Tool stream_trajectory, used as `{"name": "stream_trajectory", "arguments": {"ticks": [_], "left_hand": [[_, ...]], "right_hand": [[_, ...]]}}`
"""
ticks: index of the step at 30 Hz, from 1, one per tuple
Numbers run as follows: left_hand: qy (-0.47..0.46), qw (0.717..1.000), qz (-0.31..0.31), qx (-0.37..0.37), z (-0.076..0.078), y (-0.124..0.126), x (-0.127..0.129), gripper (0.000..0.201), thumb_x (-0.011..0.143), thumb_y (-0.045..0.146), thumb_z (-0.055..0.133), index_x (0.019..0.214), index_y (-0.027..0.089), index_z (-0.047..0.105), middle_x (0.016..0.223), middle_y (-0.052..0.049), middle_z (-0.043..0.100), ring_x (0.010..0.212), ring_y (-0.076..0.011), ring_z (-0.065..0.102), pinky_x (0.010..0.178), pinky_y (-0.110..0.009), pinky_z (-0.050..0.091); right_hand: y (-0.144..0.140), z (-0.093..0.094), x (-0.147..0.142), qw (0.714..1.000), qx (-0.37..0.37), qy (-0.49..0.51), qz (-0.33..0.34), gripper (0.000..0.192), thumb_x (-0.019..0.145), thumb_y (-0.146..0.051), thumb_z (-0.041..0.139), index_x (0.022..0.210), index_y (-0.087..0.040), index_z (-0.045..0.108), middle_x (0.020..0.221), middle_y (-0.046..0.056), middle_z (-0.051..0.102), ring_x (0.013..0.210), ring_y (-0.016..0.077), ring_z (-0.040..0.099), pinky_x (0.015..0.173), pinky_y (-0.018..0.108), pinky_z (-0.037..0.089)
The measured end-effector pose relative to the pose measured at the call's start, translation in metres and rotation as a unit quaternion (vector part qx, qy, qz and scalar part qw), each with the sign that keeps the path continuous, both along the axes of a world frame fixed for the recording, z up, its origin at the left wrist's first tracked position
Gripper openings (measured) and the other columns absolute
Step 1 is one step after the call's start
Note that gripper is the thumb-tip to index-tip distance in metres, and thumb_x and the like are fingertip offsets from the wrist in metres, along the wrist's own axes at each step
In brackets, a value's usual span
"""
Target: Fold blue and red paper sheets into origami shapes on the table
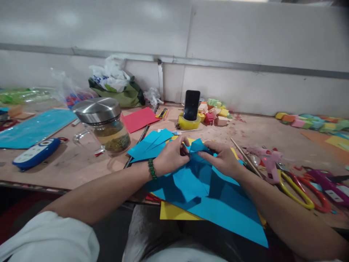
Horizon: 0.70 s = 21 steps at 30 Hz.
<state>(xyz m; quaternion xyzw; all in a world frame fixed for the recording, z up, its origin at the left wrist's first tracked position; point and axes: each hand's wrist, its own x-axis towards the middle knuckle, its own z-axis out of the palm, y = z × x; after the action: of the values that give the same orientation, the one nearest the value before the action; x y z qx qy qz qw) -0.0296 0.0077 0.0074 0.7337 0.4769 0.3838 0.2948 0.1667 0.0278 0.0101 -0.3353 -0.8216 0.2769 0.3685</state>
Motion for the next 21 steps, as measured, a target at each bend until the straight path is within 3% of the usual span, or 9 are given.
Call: {"name": "stream_trajectory", "arguments": {"ticks": [4, 11, 15, 17, 21], "left_hand": [[-0.003, 1.0, -0.025, -0.011, -0.0031, 0.0014, -0.0011, 0.057, 0.064, 0.002, 0.058, 0.119, 0.017, 0.054, 0.069, 0.005, 0.064, 0.065, -0.0122, 0.061, 0.059, -0.021, 0.045], [0.05, 0.999, -0.019, -0.006, -0.004, 0.0008, -0.0003, 0.056, 0.068, 0.008, 0.06, 0.123, 0.017, 0.058, 0.072, 0.004, 0.063, 0.066, -0.0127, 0.059, 0.059, -0.023, 0.041], [0.041, 0.998, -0.038, 0.0, -0.0031, 0.0023, -0.0007, 0.031, 0.067, 0.005, 0.057, 0.095, 0.016, 0.065, 0.068, 0.004, 0.059, 0.062, -0.0113, 0.054, 0.057, -0.023, 0.038], [0.032, 0.998, -0.049, 0.005, -0.0038, 0.0036, -0.0014, 0.018, 0.066, 0.004, 0.055, 0.077, 0.016, 0.061, 0.065, 0.003, 0.057, 0.061, -0.0109, 0.052, 0.056, -0.023, 0.036], [0.025, 0.998, -0.061, -0.013, -0.0056, 0.0053, -0.0025, 0.011, 0.065, 0.006, 0.054, 0.067, 0.016, 0.054, 0.062, 0.003, 0.054, 0.06, -0.0113, 0.05, 0.056, -0.023, 0.035]], "right_hand": [[0.0017, 0.002, 0.0008, 0.999, -0.033, -0.011, 0.015, 0.015, 0.082, -0.032, 0.059, 0.082, -0.019, 0.068, 0.076, 0.002, 0.068, 0.071, 0.0175, 0.059, 0.065, 0.029, 0.045], [0.001, 0.0015, 0.0, 0.998, -0.039, -0.04, 0.012, 0.014, 0.081, -0.032, 0.061, 0.078, -0.019, 0.066, 0.074, 0.001, 0.067, 0.071, 0.0184, 0.059, 0.065, 0.029, 0.046], [0.0032, 0.0019, 0.0026, 0.998, -0.054, -0.028, 0.027, 0.012, 0.078, -0.029, 0.06, 0.083, -0.02, 0.067, 0.082, 0.002, 0.07, 0.08, 0.0211, 0.063, 0.074, 0.033, 0.049], [0.004, 0.0029, 0.0042, 0.997, -0.068, 0.001, 0.033, 0.019, 0.079, -0.03, 0.058, 0.092, -0.021, 0.068, 0.092, 0.003, 0.072, 0.087, 0.0223, 0.065, 0.078, 0.035, 0.051], [-0.0003, 0.0045, 0.0036, 0.997, -0.067, 0.024, -0.006, 0.028, 0.082, -0.04, 0.062, 0.101, -0.021, 0.066, 0.1, 0.007, 0.072, 0.091, 0.0239, 0.067, 0.078, 0.037, 0.053]]}}
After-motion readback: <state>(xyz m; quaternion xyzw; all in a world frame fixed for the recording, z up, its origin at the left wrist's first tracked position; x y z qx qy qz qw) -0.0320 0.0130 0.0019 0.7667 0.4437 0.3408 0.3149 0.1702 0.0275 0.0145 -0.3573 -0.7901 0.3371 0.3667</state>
